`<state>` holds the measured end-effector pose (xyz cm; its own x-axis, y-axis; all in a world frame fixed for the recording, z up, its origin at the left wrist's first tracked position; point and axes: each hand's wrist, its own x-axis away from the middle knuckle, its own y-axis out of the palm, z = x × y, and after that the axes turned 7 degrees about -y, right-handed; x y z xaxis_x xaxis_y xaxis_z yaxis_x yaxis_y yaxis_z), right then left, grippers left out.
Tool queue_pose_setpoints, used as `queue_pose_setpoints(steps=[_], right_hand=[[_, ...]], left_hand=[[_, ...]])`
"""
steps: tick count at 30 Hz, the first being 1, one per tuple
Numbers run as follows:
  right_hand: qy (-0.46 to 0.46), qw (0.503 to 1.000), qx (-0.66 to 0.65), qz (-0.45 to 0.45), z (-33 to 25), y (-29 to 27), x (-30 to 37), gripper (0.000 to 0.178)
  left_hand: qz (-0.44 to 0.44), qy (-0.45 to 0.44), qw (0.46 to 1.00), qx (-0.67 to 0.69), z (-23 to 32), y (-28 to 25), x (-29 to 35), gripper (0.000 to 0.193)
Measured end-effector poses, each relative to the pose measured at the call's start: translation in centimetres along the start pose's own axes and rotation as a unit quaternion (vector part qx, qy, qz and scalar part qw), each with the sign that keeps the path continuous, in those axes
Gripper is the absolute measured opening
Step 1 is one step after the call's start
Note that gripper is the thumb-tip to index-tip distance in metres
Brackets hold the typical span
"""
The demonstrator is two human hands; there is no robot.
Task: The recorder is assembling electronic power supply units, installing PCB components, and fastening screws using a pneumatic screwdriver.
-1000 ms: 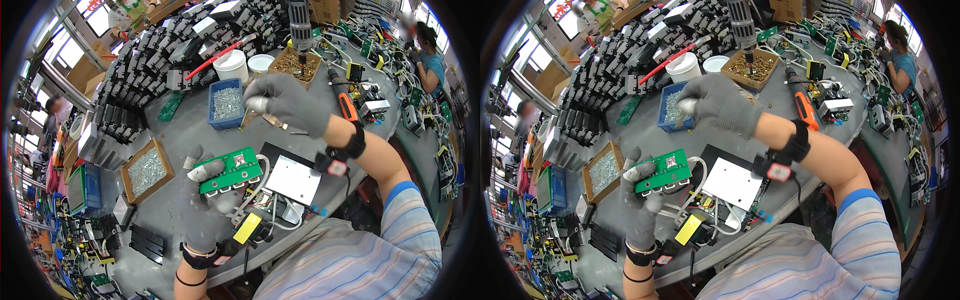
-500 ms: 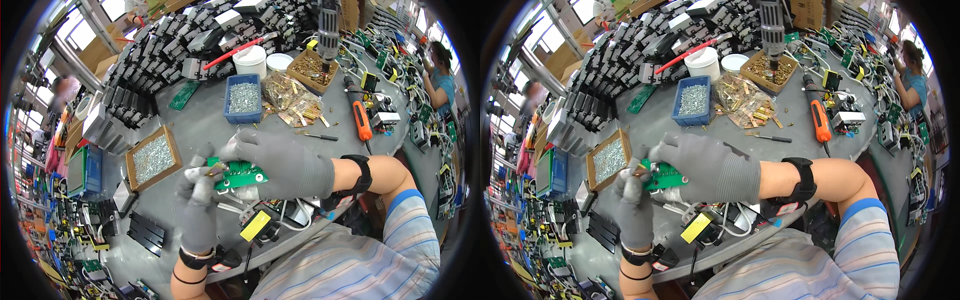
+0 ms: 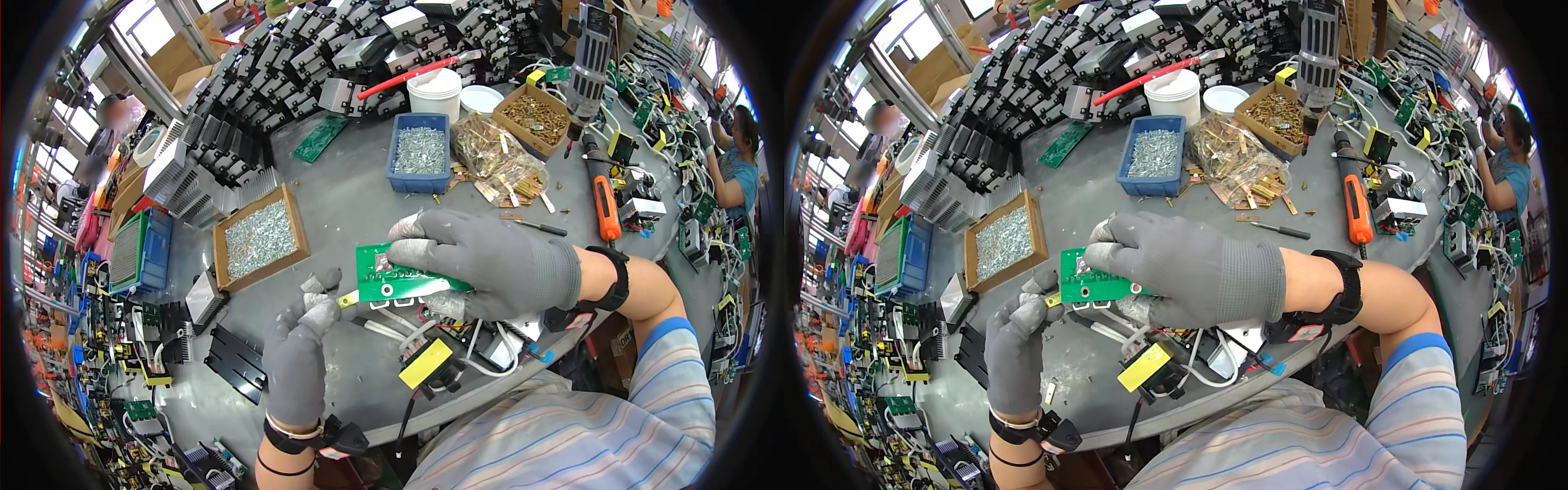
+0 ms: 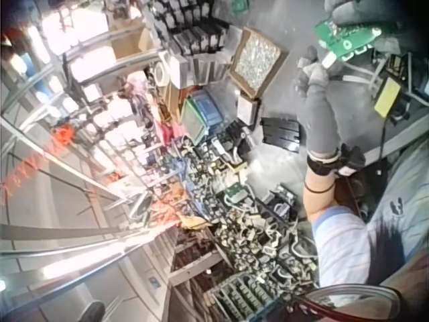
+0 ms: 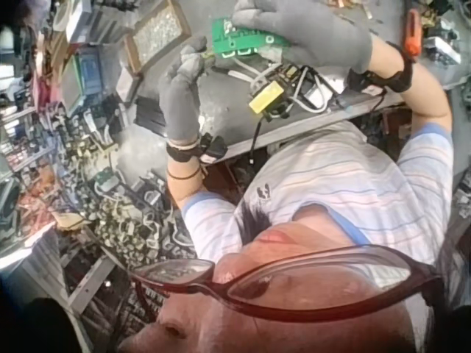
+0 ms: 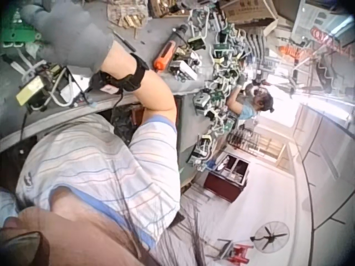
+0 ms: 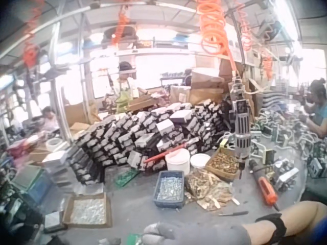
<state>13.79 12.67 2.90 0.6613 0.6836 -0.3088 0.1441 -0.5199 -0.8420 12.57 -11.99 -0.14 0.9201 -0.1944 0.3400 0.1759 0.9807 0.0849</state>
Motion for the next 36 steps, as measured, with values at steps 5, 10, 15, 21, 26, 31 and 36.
queue_pose_setpoints(steps=[5,10,15,21,26,31,36], right_hand=[[-0.029,1.0,-0.001,-0.004,-0.1,0.0,0.0,0.057],[-0.026,1.0,-0.003,0.015,0.0,0.2,0.3,0.059],[-0.017,0.999,-0.017,0.037,0.1,0.4,0.4,0.062],[0.002,1.0,-0.003,-0.009,0.1,0.4,0.5,0.06],[-0.007,1.0,0.0,0.02,0.0,0.8,0.3,0.059],[-0.019,0.997,0.01,0.07,0.1,1.3,-0.1,0.058],[-0.004,0.996,-0.004,0.091,-0.2,1.8,-0.3,0.059]], left_hand=[[-0.09,-0.028,0.995,0.011,0.7,-0.5,-0.5,0.027],[-0.109,-0.03,0.988,-0.105,0.6,0.3,-0.4,0.018],[0.065,0.286,0.902,-0.318,-1.2,1.3,0.1,0.028],[0.126,0.255,0.904,-0.319,-2.5,2.0,0.7,0.023],[0.056,0.08,0.995,-0.023,-2.6,2.8,0.8,0.023],[0.035,0.011,0.995,0.093,-2.7,3.1,1.0,0.028],[0.049,0.023,0.996,0.068,-2.7,3.4,1.6,0.03]])
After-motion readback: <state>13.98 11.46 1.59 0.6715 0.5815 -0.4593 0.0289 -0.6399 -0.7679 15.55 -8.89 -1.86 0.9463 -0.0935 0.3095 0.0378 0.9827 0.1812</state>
